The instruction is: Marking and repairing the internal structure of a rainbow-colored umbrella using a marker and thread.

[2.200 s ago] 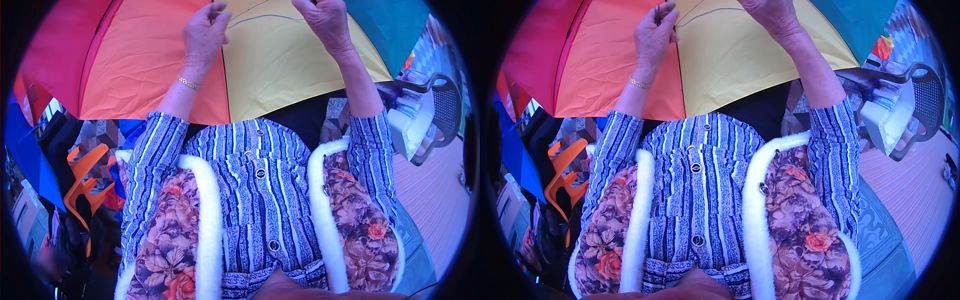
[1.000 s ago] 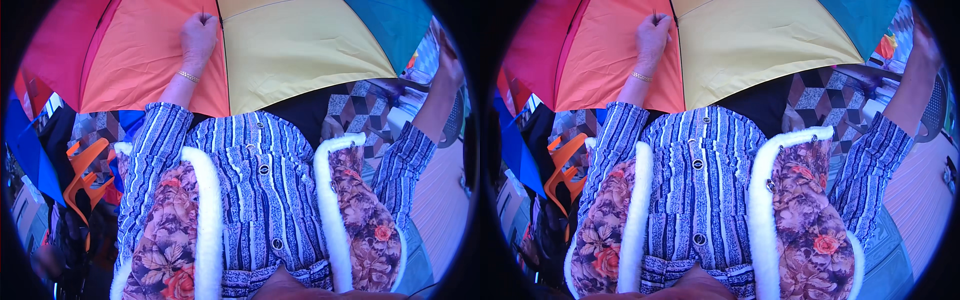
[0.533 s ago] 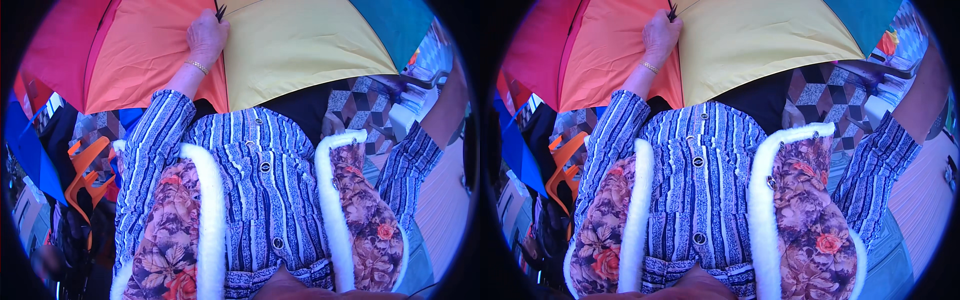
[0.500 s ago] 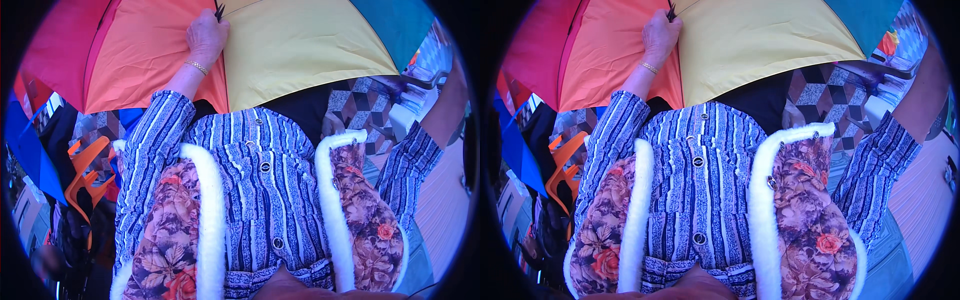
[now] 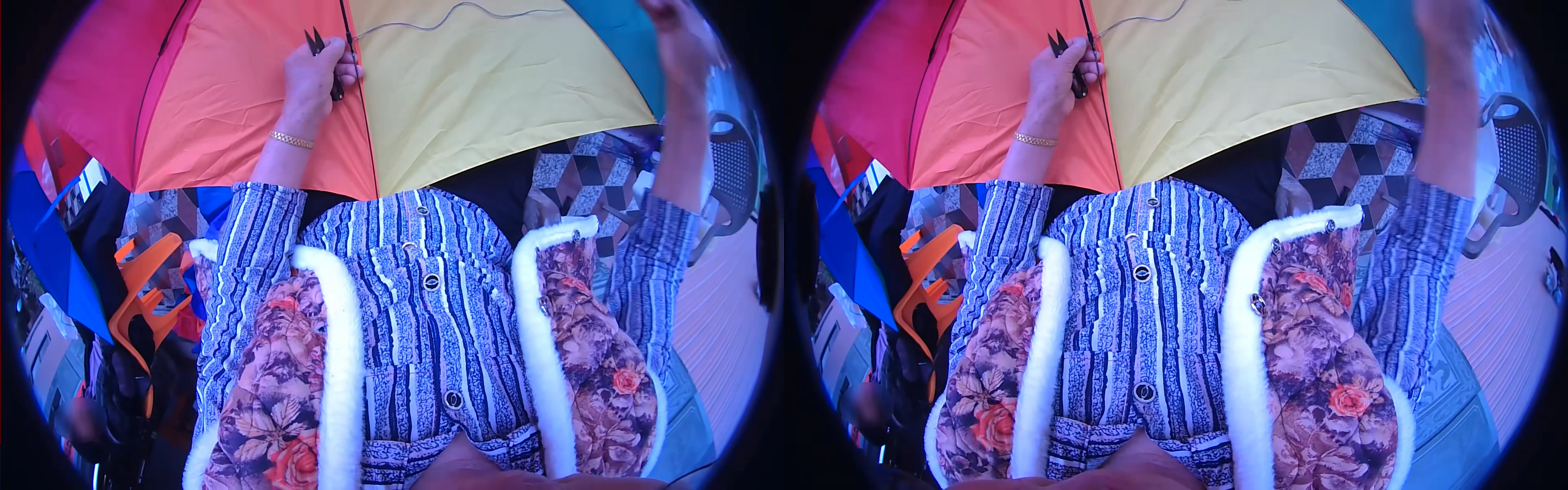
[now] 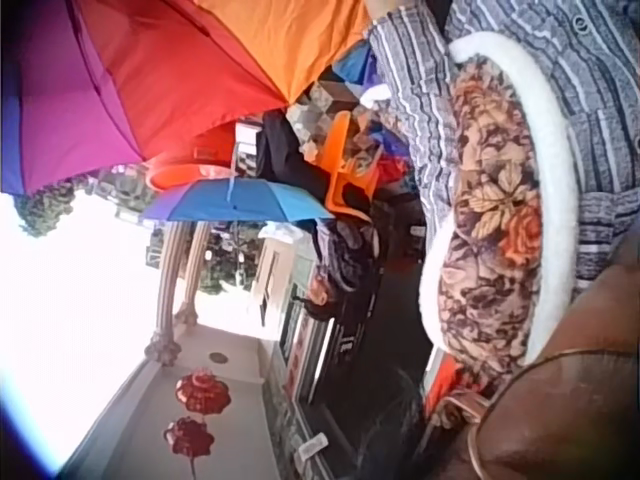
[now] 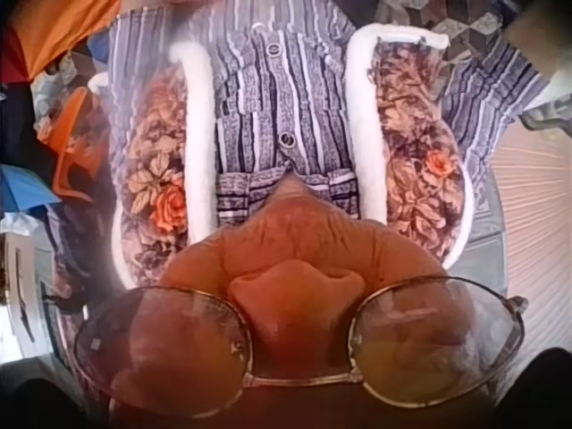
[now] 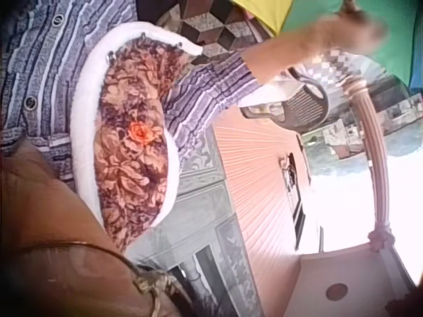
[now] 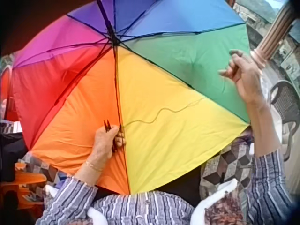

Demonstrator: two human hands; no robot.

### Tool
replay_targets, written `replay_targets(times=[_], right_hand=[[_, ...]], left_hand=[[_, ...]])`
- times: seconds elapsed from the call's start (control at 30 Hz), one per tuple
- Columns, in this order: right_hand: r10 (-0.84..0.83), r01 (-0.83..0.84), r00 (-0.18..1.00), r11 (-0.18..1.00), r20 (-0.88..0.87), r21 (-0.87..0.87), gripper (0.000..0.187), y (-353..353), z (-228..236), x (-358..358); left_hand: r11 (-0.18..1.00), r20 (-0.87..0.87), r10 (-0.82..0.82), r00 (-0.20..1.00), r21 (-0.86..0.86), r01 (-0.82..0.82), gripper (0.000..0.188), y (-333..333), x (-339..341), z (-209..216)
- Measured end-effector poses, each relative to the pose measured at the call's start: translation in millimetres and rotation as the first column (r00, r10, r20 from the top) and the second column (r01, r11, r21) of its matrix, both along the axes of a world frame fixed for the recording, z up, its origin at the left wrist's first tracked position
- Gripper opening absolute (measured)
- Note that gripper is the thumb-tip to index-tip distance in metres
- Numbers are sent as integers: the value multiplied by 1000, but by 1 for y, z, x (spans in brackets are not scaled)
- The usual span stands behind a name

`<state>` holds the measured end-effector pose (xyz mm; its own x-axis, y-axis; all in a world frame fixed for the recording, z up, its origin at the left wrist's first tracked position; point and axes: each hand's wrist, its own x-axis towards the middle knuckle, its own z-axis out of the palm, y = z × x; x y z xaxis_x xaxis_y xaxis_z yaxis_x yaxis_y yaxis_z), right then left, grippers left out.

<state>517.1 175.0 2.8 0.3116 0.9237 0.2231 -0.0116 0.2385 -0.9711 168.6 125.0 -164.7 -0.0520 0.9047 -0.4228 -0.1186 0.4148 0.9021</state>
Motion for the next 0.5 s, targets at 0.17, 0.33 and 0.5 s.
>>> replay_targets(times=[0.17, 0.33, 0.5], right_hand=[[502, -466, 862, 840, 72, -278, 13, -7, -68, -87], [403, -527, 520, 845, 753, -89, 10, -8, -126, -156], [326, -364, 475, 918, 818, -155, 14, -20, -153, -172]], left_hand=[[996, 80, 89, 993, -9, -89, 15, 2, 8, 5], [992, 92, 123, 988, -11, -123, 14, -2, 5, 2], [992, 140, 130, 982, -15, -129, 13, -1, 9, 0]])
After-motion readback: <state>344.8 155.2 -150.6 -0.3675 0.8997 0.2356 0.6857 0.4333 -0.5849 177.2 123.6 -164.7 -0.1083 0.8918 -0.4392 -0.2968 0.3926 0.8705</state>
